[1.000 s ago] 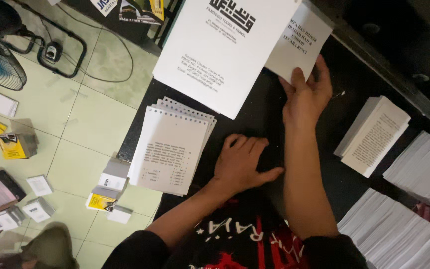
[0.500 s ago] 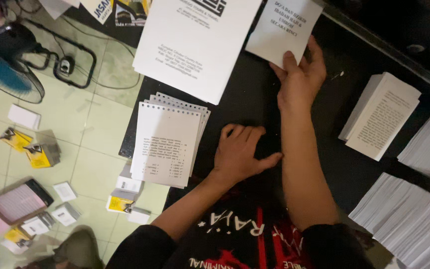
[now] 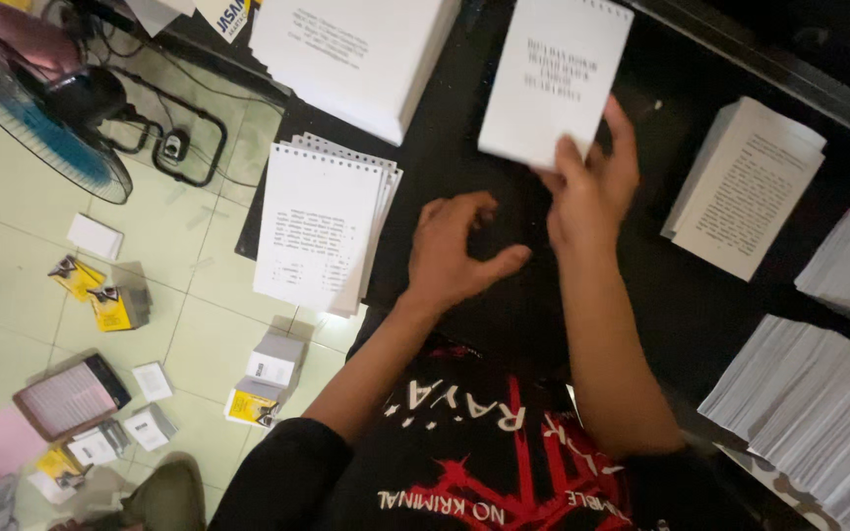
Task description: The person repeatedly picks up small stacks of printed paper, flips them over, and places them on a growing pile on the table. The person handles the papers one at a time, turning each stack before stacking it.
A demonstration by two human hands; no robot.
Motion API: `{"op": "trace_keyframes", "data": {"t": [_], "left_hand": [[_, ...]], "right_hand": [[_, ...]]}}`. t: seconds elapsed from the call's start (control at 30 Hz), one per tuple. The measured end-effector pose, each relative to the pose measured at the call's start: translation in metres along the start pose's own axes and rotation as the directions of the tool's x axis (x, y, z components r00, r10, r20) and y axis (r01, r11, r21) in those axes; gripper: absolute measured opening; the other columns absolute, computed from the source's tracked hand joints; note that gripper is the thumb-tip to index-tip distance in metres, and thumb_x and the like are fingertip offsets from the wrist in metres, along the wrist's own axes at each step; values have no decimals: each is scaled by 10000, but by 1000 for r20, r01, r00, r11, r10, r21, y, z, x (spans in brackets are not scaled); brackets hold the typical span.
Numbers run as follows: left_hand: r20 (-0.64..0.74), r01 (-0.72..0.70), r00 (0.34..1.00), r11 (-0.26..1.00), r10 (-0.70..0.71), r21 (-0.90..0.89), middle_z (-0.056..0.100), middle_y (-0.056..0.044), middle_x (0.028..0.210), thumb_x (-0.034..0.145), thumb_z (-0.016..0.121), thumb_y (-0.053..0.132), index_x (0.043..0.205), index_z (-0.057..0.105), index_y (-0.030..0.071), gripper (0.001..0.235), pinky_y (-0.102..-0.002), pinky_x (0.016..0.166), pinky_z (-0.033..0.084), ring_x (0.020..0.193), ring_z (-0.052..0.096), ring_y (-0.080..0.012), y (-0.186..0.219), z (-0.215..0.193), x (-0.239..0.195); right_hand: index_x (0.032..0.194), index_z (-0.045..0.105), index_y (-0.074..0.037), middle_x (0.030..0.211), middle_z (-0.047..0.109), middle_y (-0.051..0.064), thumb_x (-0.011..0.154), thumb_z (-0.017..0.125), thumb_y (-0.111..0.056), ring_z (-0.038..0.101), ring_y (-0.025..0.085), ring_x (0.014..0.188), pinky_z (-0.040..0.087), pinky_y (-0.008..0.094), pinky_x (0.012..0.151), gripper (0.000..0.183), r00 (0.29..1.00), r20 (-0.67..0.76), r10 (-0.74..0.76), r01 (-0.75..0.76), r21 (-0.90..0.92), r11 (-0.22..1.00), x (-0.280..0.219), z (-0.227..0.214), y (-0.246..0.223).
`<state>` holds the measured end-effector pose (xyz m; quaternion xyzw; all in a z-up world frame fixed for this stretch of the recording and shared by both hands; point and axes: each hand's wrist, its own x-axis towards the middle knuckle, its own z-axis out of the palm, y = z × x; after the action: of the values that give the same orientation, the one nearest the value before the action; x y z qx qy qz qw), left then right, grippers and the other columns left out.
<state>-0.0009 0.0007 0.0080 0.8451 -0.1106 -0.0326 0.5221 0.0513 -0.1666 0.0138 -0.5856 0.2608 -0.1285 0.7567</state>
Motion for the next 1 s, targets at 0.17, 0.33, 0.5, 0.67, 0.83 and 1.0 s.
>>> {"op": "trace_keyframes", "data": {"t": [0.17, 0.33, 0.5, 0.67, 0.83, 1.0], "left_hand": [[-68, -10, 998, 922, -18, -387, 730, -41, 929, 773, 832, 364, 1120, 656, 154, 442, -420, 926, 460, 876, 721, -253, -3, 3, 9], [98, 86, 987, 102, 125, -991, 679, -219, 1097, 857, 714, 403, 1314, 588, -62, 663, -426, 864, 548, 980, 706, -304, 48, 28, 15], [102, 119, 967, -60, 232, -991, 690, -226, 1160, 773, 802, 385, 1349, 568, -93, 784, -456, 878, 581, 1008, 724, -329, 23, 21, 10], [83, 49, 951, 119, 299, -992, 577, -236, 1385, 693, 853, 510, 1477, 488, 10, 999, -454, 1046, 474, 1257, 595, -358, 62, -29, 2], [66, -141, 977, 848, 202, -510, 531, -138, 1253, 582, 1001, 238, 1109, 523, 73, 729, -338, 1030, 371, 1183, 532, -284, 73, -115, -15], [-202, 355, 935, 792, -292, 497, 456, -291, 1373, 507, 941, 419, 1062, 510, 67, 786, -572, 982, 457, 1161, 576, -534, 86, -140, -36]], "right_hand": [[1561, 407, -140, 1198, 609, 259, 966, 641, 63, 713, 387, 1062, 666, 558, 847, 671, 997, 45, -70, 71, -9, 997, -58, -69, -20], [1561, 337, -72, 1202, 632, 309, 941, 651, 7, 718, 366, 979, 670, 494, 779, 699, 961, 232, -148, 142, 43, 989, -95, -104, -31], [1520, 342, -28, 1132, 670, 326, 901, 693, -43, 739, 354, 892, 676, 462, 727, 712, 927, 343, -153, 130, 91, 987, -107, -104, -38], [1442, 452, -39, 1152, 710, 212, 862, 759, -79, 711, 238, 1019, 620, 370, 916, 658, 896, 432, -105, 115, 4, 993, -111, -86, -72], [1342, 513, 8, 1353, 574, 204, 886, 701, -38, 585, 294, 1240, 520, 444, 1106, 495, 731, 592, -338, 430, -15, 903, -107, -112, -100], [1253, 548, 15, 1248, 544, 181, 937, 631, 8, 532, 280, 1107, 500, 434, 1044, 327, 441, 825, -353, 518, 87, 851, -199, -149, -124]]}}
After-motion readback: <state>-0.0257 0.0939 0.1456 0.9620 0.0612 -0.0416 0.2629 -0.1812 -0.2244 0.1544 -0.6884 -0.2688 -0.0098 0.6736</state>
